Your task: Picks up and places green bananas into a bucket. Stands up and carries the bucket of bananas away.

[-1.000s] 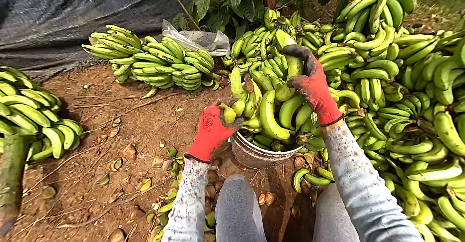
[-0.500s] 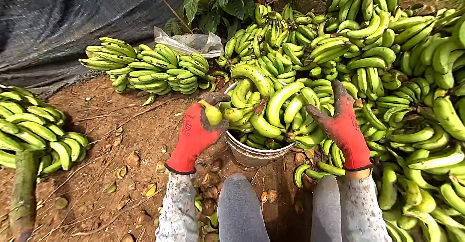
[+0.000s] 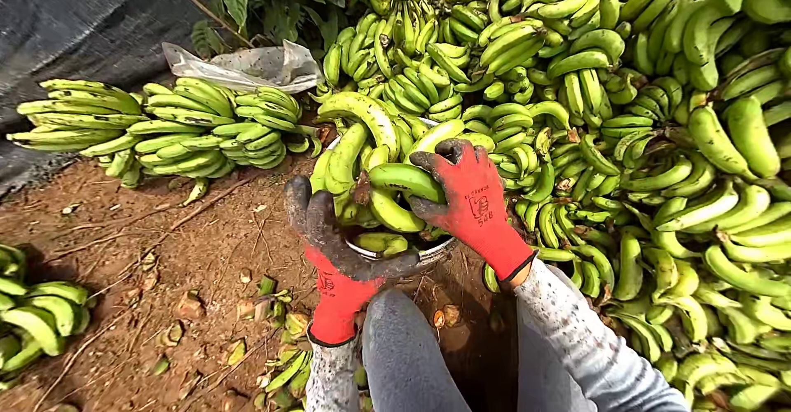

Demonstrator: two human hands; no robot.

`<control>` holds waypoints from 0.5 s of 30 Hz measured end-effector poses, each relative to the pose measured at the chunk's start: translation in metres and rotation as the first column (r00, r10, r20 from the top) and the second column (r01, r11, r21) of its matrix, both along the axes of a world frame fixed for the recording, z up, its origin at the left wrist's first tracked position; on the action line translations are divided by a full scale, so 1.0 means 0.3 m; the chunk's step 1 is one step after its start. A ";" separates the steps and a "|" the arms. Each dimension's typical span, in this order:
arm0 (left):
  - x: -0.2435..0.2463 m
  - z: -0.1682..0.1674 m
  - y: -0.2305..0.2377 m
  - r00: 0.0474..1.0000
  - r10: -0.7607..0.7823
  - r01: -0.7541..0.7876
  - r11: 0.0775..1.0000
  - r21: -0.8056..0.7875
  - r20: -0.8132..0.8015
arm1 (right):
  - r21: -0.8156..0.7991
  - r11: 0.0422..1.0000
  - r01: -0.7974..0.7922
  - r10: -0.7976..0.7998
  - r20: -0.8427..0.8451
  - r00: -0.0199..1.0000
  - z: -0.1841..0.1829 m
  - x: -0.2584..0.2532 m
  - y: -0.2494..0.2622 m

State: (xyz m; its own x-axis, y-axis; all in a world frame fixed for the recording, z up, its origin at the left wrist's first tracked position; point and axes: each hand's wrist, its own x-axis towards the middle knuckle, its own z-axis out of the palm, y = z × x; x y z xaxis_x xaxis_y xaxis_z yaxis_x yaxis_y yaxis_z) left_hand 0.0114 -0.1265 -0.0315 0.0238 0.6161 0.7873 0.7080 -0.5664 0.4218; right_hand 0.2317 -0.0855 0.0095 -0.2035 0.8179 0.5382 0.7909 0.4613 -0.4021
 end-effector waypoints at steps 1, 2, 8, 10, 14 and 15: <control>-0.019 0.022 -0.003 0.997 -0.046 0.044 0.998 0.033 0.063 | 0.006 1.000 -0.006 0.005 0.018 1.000 -0.001 0.001 -0.026; -0.046 0.048 0.002 0.995 -0.062 0.059 0.998 0.035 0.081 | 0.006 1.000 -0.023 0.023 0.047 0.999 -0.003 -0.004 -0.053; -0.075 0.366 0.318 0.960 0.075 -0.153 0.948 -0.280 -0.268 | 0.180 0.963 -0.201 0.202 0.008 0.979 -0.009 -0.025 0.036; -0.050 0.408 0.516 0.876 0.030 -0.225 0.908 -0.353 -0.482 | 0.232 0.939 -0.253 0.296 -0.174 0.939 -0.023 0.018 0.019; 0.032 0.327 0.668 0.840 -0.148 -0.200 0.810 -0.551 -0.522 | -0.087 0.983 0.162 -0.183 -0.355 0.917 -0.376 0.391 -0.113; 0.049 0.333 0.648 0.834 -0.137 -0.230 0.795 -0.561 -0.535 | -0.269 0.893 0.359 -0.415 -0.188 0.890 -0.523 0.526 -0.143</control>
